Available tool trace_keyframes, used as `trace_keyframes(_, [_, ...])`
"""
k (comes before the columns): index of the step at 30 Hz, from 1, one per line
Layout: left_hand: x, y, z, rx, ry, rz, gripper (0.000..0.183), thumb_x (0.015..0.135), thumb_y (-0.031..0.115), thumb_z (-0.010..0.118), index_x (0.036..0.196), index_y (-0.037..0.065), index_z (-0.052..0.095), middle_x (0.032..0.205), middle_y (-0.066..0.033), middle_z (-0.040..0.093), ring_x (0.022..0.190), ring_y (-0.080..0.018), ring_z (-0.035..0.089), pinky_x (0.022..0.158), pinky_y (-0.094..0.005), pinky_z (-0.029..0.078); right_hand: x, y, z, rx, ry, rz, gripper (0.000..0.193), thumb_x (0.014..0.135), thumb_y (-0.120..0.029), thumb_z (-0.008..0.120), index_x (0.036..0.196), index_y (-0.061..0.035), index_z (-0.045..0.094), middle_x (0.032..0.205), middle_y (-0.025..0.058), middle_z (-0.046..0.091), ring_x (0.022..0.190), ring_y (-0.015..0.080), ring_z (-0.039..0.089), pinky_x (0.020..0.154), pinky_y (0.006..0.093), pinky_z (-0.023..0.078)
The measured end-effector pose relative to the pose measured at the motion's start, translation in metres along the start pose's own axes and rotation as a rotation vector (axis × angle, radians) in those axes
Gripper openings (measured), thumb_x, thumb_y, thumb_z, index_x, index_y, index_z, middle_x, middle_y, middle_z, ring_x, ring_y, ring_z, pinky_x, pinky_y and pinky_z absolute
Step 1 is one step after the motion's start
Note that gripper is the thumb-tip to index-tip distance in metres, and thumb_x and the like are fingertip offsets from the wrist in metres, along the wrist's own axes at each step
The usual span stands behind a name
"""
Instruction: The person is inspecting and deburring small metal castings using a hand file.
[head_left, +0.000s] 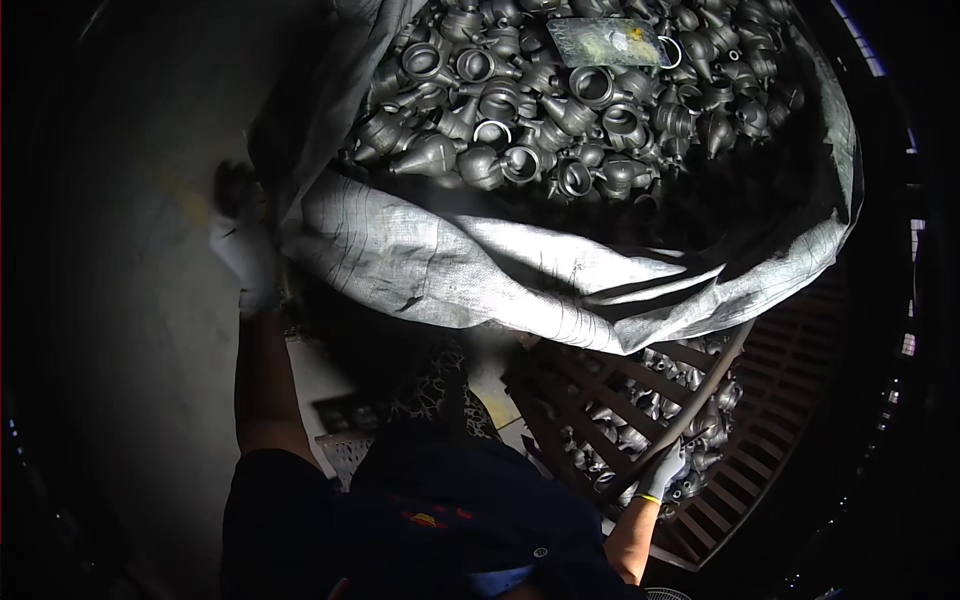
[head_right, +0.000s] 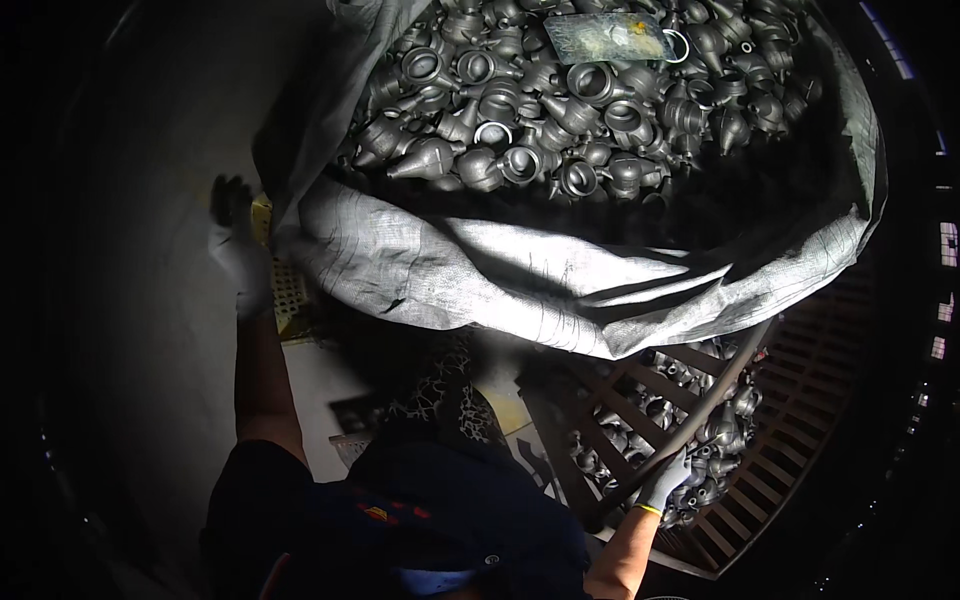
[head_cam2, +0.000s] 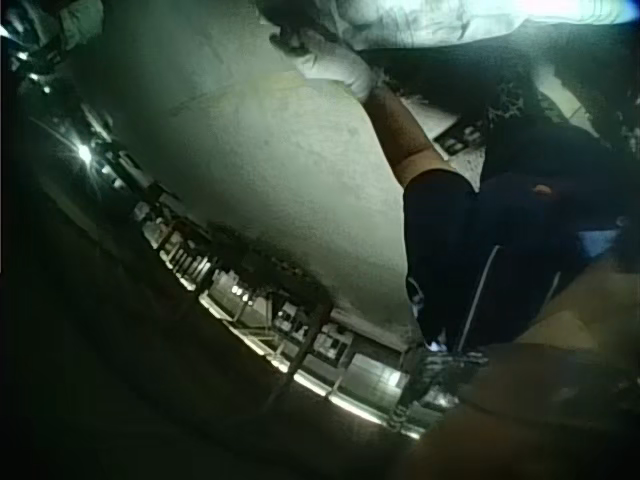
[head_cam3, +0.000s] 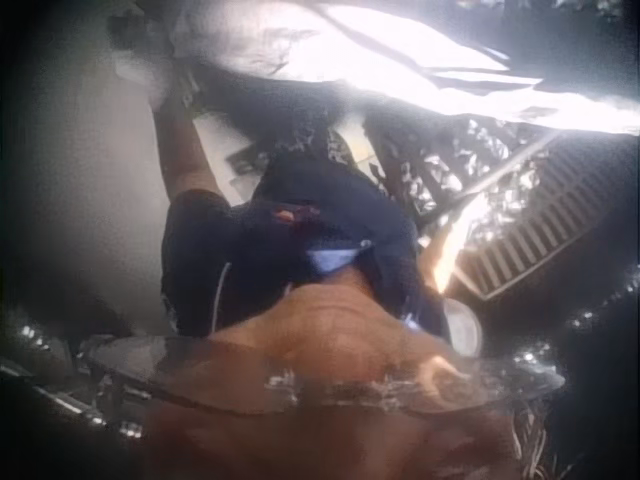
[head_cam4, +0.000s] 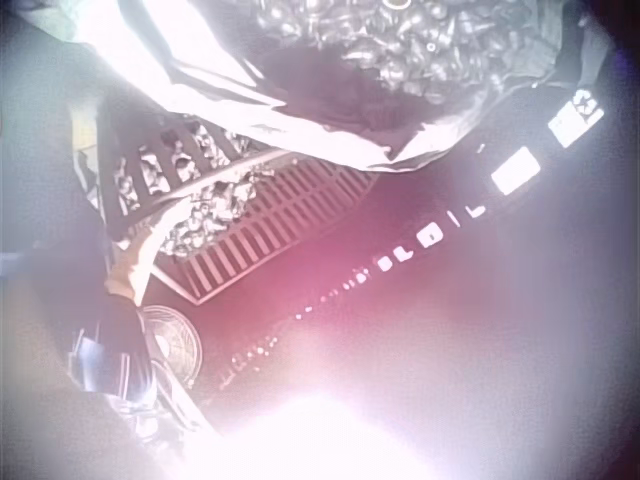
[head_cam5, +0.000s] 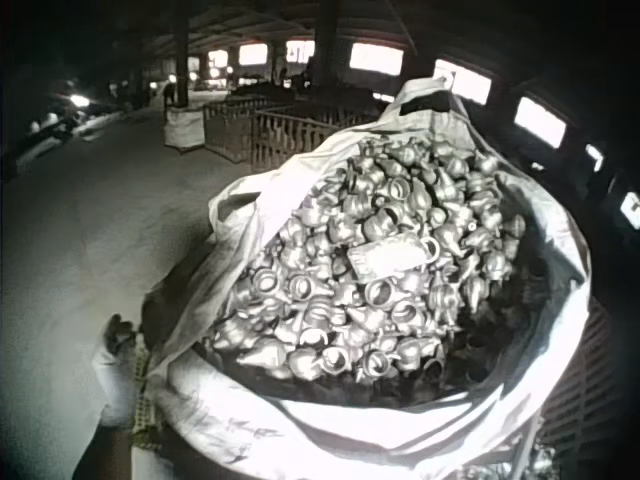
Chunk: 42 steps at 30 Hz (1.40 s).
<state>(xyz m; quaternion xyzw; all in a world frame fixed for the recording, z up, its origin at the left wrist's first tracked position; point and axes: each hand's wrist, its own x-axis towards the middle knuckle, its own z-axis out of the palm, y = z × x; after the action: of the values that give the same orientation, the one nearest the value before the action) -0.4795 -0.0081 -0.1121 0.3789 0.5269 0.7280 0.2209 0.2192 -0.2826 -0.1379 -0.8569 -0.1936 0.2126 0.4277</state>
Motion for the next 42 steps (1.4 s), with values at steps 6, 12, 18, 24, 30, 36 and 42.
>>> trace_keyframes(6, [0.02,-0.006,0.162,0.888,-0.804,0.57,0.057,0.078,0.019,0.069,0.129,0.003,0.049,0.115,-0.0176,0.057,0.103,-0.0328,0.058,0.086,-0.0397,0.048,0.002,0.009,-0.001,0.03,0.072,0.069,0.029,0.095,-0.015,0.047,0.106,0.0049,0.065,0.09,0.0124,0.068,0.075,0.0189,0.062,0.07,0.0311,0.051])
trace_keyframes(12, [0.024,-0.134,0.154,1.752,-1.088,0.54,0.085,0.075,0.031,0.069,0.145,0.005,0.03,0.131,-0.0215,0.049,0.112,-0.0341,0.055,0.094,-0.044,0.044,-0.009,-0.003,0.002,-0.131,0.201,0.045,0.029,0.094,-0.019,0.055,0.106,0.0054,0.065,0.094,0.0163,0.069,0.075,0.021,0.063,0.071,0.0332,0.051])
trace_keyframes(18, [0.032,-0.158,0.155,1.444,-1.173,0.269,0.071,0.073,0.021,0.063,0.138,0.004,0.039,0.098,-0.0166,0.064,0.089,-0.0324,0.062,0.078,-0.0447,0.048,-0.017,-0.014,0.003,-0.202,0.21,0.098,0.03,0.094,-0.02,0.053,0.104,0.0044,0.066,0.087,0.0163,0.069,0.072,0.0214,0.061,0.067,0.0354,0.049])
trace_keyframes(24, [-0.005,-0.115,0.22,1.346,-1.267,0.327,0.069,0.074,0.034,0.069,0.133,0.009,0.045,0.114,-0.0104,0.057,0.104,-0.0267,0.055,0.085,-0.046,0.043,-0.018,-0.017,0.009,-0.219,0.267,0.055,0.032,0.094,-0.024,0.052,0.104,0.0029,0.067,0.086,0.0146,0.069,0.07,0.02,0.061,0.064,0.0341,0.049])
trace_keyframes(30, [-0.04,-0.178,0.281,1.122,-1.232,0.358,0.064,0.078,0.033,0.064,0.136,0.014,0.045,0.124,-0.0095,0.056,0.119,-0.0304,0.049,0.097,-0.0478,0.039,-0.025,-0.046,0.017,-0.268,0.309,0.074,0.036,0.095,-0.027,0.049,0.106,0.002,0.067,0.086,0.013,0.069,0.069,0.0181,0.06,0.062,0.0321,0.048])
trace_keyframes(36, [-0.025,-0.207,0.29,0.946,-1.319,0.302,0.028,0.078,0.02,0.059,0.103,0.009,0.065,0.089,-0.0124,0.066,0.084,-0.031,0.064,0.079,-0.0409,0.049,-0.038,-0.089,0.032,-0.301,0.363,0.063,0.04,0.096,-0.03,0.045,0.108,0.0012,0.067,0.086,0.0114,0.069,0.069,0.0161,0.06,0.061,0.03,0.047])
trace_keyframes(42, [0.029,-0.128,0.291,0.175,-1.083,-0.328,0.019,0.087,0.001,0.062,0.106,0.001,0.064,0.095,-0.0034,0.066,0.088,-0.008,0.059,0.078,-0.0256,0.049,-0.036,-0.187,0.069,-0.344,0.443,-0.05,0.043,0.097,-0.033,0.042,0.11,0.0003,0.066,0.086,0.0098,0.069,0.068,0.0142,0.059,0.059,0.0279,0.047])
